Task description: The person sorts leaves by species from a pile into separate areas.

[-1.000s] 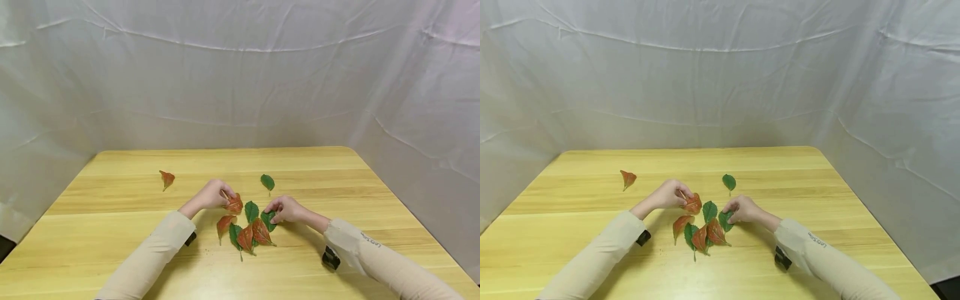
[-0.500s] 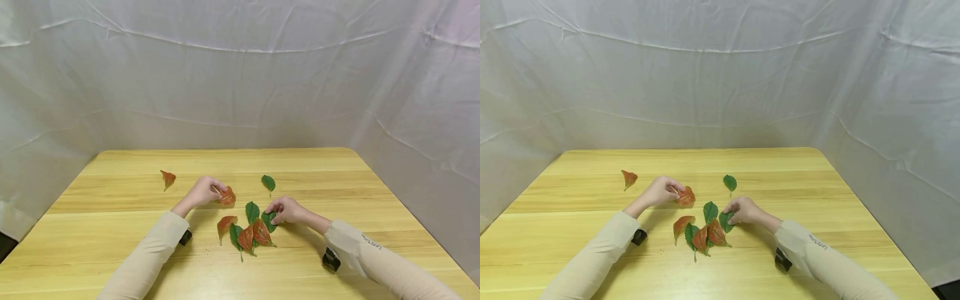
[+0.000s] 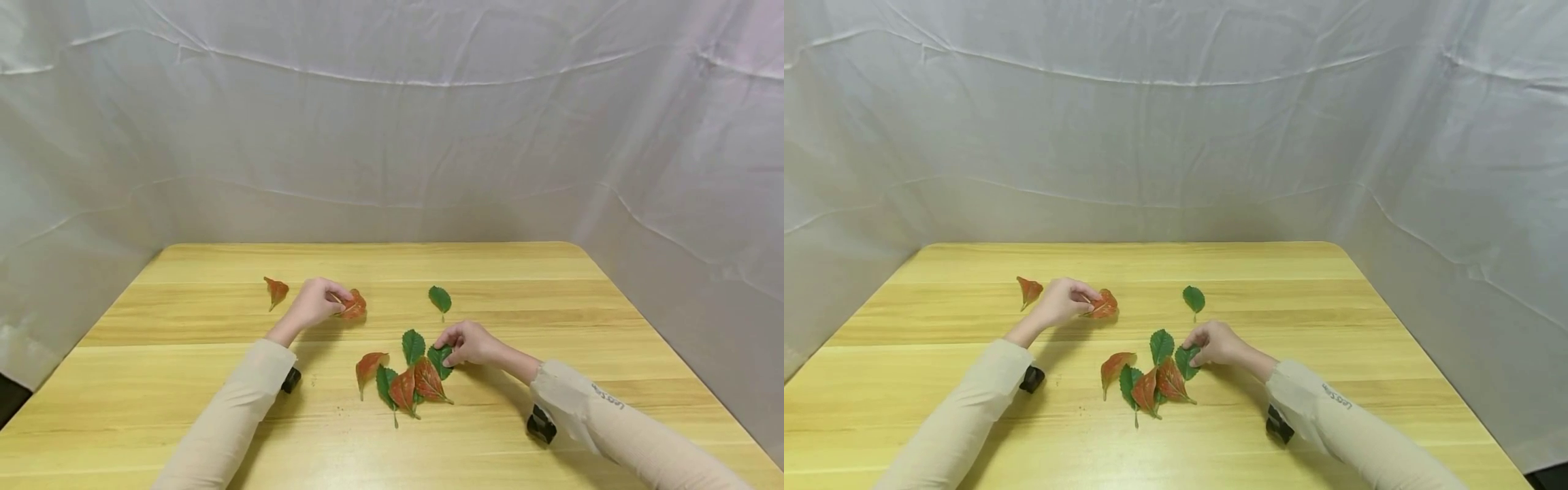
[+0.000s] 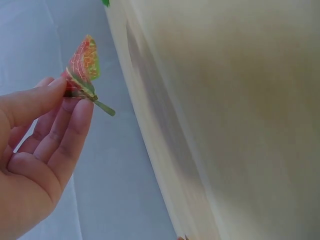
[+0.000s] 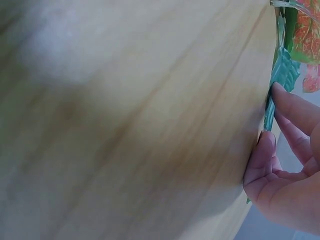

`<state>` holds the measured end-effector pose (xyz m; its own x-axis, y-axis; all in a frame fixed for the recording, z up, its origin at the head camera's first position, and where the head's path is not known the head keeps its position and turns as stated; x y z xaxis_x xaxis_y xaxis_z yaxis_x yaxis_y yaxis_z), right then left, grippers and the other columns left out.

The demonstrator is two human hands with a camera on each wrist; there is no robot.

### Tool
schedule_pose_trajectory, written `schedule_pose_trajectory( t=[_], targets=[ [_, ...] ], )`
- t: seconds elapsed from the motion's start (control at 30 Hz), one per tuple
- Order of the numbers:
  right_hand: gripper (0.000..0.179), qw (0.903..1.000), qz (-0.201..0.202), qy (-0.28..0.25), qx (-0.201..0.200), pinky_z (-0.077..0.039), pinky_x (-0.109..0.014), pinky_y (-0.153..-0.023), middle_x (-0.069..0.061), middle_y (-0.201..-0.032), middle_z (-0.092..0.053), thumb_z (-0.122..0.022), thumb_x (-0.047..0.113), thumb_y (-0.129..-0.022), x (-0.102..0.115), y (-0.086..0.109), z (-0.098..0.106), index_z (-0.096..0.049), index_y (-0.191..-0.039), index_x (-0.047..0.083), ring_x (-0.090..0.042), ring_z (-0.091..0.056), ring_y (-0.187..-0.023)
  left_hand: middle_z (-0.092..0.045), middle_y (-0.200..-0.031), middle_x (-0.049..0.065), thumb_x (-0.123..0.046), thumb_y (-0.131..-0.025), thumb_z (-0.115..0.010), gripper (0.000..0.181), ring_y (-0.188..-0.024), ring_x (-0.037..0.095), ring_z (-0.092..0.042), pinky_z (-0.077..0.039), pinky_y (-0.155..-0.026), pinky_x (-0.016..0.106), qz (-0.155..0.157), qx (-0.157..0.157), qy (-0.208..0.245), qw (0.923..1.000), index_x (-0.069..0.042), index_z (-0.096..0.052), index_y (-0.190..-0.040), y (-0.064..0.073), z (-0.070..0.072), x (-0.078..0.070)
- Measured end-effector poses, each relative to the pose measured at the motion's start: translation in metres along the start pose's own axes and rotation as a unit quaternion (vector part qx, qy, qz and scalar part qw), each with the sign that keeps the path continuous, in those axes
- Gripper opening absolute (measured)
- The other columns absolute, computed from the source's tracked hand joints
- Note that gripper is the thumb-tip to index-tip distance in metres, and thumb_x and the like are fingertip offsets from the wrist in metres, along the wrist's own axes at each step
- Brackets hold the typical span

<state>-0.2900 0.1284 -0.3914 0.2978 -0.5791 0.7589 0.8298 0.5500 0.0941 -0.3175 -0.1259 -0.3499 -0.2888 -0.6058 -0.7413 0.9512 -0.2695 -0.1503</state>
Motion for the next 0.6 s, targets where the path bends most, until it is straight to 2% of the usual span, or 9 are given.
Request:
schedule_pose_trajectory(
  t=[0.23,0.4,0.6],
  targets=[
    [0.024,0.9999,0.008,0.015,0.003,-0.042,-0.028,-0.061,-0.002,-0.079,-0.055,-0.073,-0.005,-0.066,0.001,-0.001,0.0,-0.066,-0.089,-0.002,-0.015,-0.045,-0.072,-0.065,-0.089,0.014,0.006,-0.077,-0.064,0.015,-0.074,0.024,-0.062,-0.051,-0.062,0.032,0.011,-0.03,-0.002,0.9995,0.001,-0.069,-0.09,0.0,0.017,0.01],
    [0.024,0.9999,0.008,0.014,0.001,-0.042,-0.028,-0.062,-0.003,-0.08,-0.055,-0.073,-0.005,-0.065,0.001,-0.001,0.0,-0.066,-0.089,-0.002,-0.015,-0.045,-0.072,-0.064,-0.094,0.014,0.002,-0.078,-0.064,0.015,-0.077,0.024,-0.061,-0.051,-0.063,0.032,0.04,-0.049,-0.01,0.9979,-0.002,-0.069,-0.092,0.0,0.027,0.024],
    [0.025,1.0,0.004,0.005,0.0,-0.043,-0.028,-0.061,-0.004,-0.08,-0.055,-0.073,-0.005,-0.065,0.001,-0.001,0.0,-0.066,-0.089,-0.003,-0.015,-0.045,-0.071,-0.063,-0.099,0.018,0.004,-0.078,-0.064,0.016,-0.079,0.026,-0.062,-0.051,-0.063,0.032,0.055,-0.076,-0.007,0.9955,0.001,-0.068,-0.093,0.001,0.038,0.037]
  ],
)
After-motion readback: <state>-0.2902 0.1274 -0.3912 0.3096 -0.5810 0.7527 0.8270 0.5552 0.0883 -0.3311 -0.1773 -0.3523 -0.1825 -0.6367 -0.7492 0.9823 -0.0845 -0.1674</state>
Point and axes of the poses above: each hand's wrist, its own y-axis away from the middle knuckle, its own z-axis out of the back of the hand, x = y × z, the point moved 7 cm from there along -y, towards the middle knuckle
